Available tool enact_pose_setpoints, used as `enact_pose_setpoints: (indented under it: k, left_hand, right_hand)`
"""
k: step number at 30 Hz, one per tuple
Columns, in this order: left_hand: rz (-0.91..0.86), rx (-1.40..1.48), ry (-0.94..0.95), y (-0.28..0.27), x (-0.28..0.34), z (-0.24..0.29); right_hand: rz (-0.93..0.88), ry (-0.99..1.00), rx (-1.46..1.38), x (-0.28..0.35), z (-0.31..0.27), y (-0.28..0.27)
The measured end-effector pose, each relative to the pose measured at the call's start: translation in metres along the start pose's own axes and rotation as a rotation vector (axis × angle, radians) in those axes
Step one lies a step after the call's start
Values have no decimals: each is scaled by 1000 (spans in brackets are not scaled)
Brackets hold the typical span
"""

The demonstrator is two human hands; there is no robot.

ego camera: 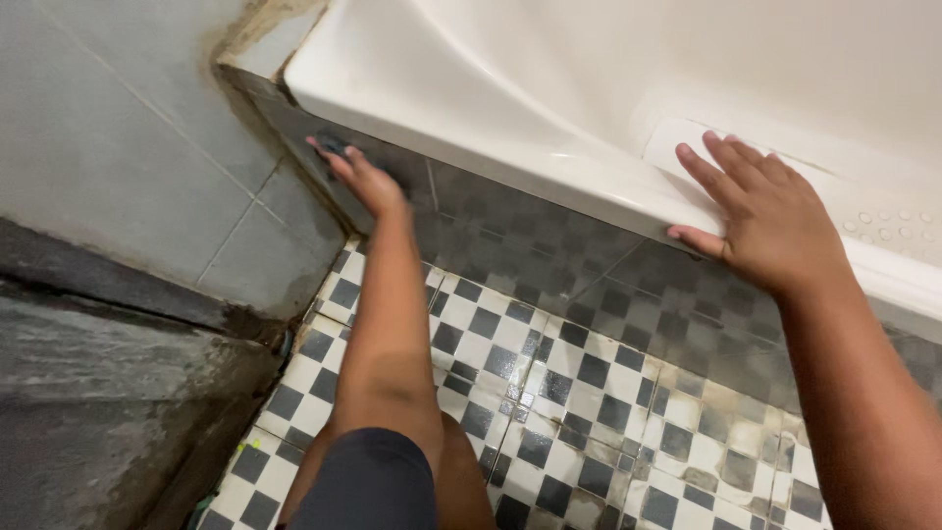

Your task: The person wipes the exterior tiles of a bathtub using a cloth.

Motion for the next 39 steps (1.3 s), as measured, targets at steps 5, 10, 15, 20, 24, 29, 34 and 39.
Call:
enact_pose_setpoints:
  k: [5,10,15,20,24,29,34,39]
  left_hand:
    - [-39,-80,-143,14,41,41]
    - [-445,-278,176,38,224,158]
    - [-584,-208,511,41,294,152]
    - [-273,-227,475,41,207,105]
    - [64,-229,257,25,66,31]
    - [97,-359,94,-23,-56,-69]
    - [83,-214,-503,16,21,-84]
    - [-165,-137,-729,59,245,38]
  right_hand:
    - [-2,-85,132,3,-7,3]
    - [-159,-216,657,-8,-40,19]
    - [72,1,145,0,-55,12]
    - [192,-98,297,0,-65,9]
    - [186,-101,359,0,-65,10]
    - [185,-92,368,-1,-61,15]
    - [175,-97,396,1,-60,15]
    - [217,-92,382,1,-60,15]
Point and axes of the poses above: each hand's wrist, its own x-axis away from the middle knuckle, its own y-axis out of the palm, z = x × y, the point moved 3 cm from there along -x, towards the middle knuckle, and after that the axes turned 14 degrees about -x, right-handed, at the moved point
